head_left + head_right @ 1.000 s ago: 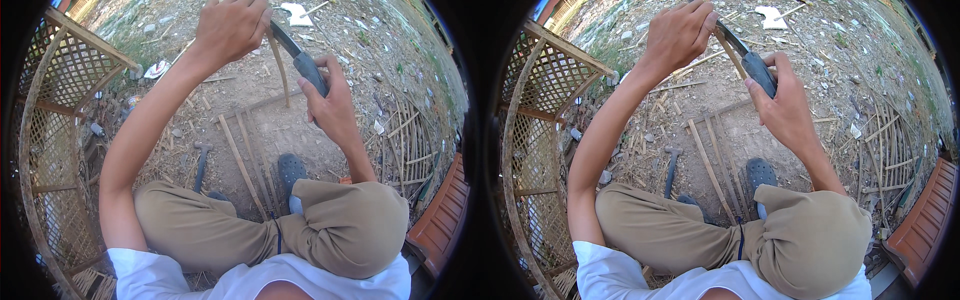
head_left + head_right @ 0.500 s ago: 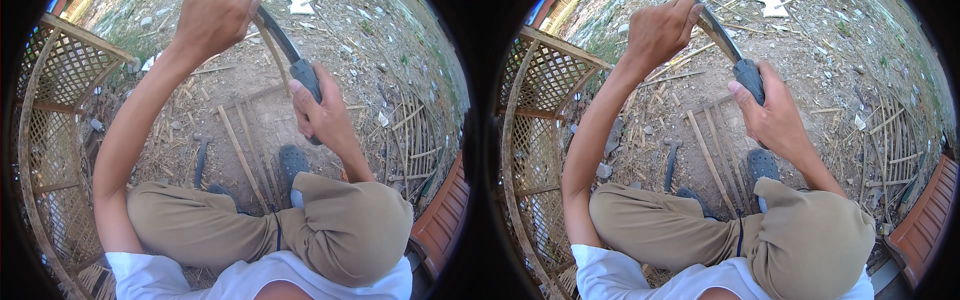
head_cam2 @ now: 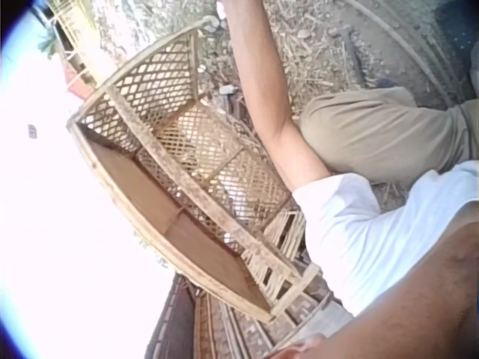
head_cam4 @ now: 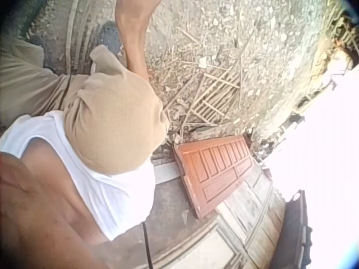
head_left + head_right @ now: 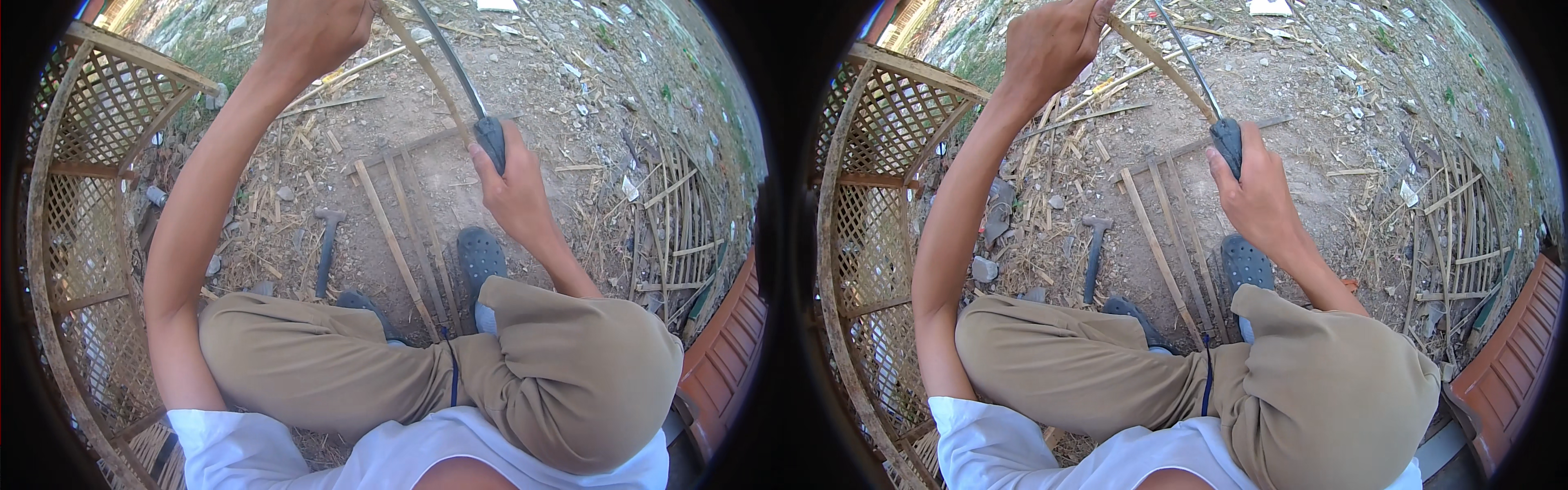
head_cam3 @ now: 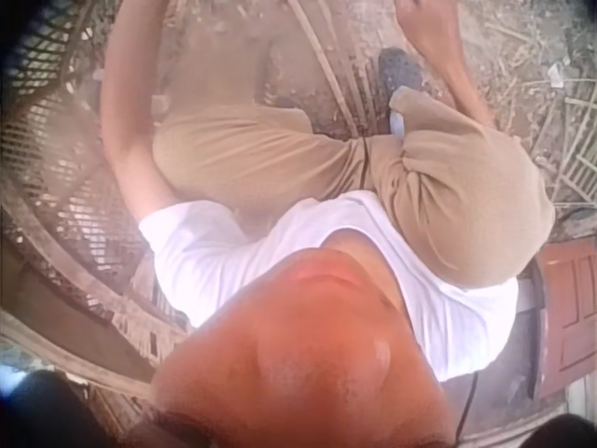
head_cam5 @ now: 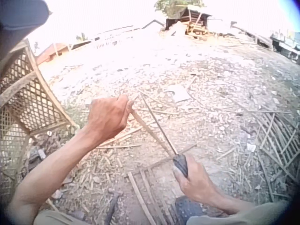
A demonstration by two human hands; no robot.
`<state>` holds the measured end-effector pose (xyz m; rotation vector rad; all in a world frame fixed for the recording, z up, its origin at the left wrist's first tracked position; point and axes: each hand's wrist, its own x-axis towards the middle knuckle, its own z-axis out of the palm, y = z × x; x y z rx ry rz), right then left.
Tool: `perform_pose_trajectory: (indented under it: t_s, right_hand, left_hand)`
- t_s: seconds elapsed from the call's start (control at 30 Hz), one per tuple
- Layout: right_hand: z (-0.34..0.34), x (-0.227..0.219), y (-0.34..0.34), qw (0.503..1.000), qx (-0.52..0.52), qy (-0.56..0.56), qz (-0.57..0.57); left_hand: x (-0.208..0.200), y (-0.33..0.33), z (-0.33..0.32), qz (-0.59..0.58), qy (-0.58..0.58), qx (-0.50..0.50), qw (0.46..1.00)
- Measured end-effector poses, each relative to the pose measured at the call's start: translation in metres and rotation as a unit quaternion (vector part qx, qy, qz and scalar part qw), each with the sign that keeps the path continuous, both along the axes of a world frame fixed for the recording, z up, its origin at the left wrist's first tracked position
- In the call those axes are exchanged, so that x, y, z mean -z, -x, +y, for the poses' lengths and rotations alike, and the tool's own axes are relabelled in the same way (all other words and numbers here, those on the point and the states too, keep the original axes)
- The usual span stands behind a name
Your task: The person sits on the ground and uses a hammer to split thin bamboo strips, then uses a large knife to strip and thin the individual bamboo pieces while holding them by hand.
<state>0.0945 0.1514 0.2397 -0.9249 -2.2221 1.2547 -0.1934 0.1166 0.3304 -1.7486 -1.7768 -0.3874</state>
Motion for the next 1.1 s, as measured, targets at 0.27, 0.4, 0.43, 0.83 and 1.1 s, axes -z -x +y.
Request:
perform_pose_trajectory:
  t_s: [0.27, 0.4, 0.43, 0.83, 1.1]
  right_hand:
    - [0.005, 0.076, -0.007, 0.998, 0.02, -0.009, -0.059]
    - [0.004, 0.122, -0.032, 0.986, 0.06, 0.102, -0.121]
    - [0.006, 0.121, -0.032, 0.986, 0.059, 0.102, -0.12]
    - [0.006, 0.084, -0.005, 0.998, 0.012, 0.042, -0.036]
    - [-0.001, 0.095, -0.004, 0.997, -0.027, 0.002, -0.067]
  left_hand:
    - [0.009, -0.006, 0.014, -0.029, -0.039, 0.012, 0.999]
    - [0.018, 0.017, 0.004, 0.0, 0.052, -0.114, 0.992]
    - [0.019, 0.023, 0.005, 0.001, 0.052, -0.115, 0.992]
    - [0.033, 0.038, -0.003, 0.018, -0.045, 0.025, 0.999]
    - [0.051, 0.054, -0.046, -0.031, -0.013, 0.022, 0.999]
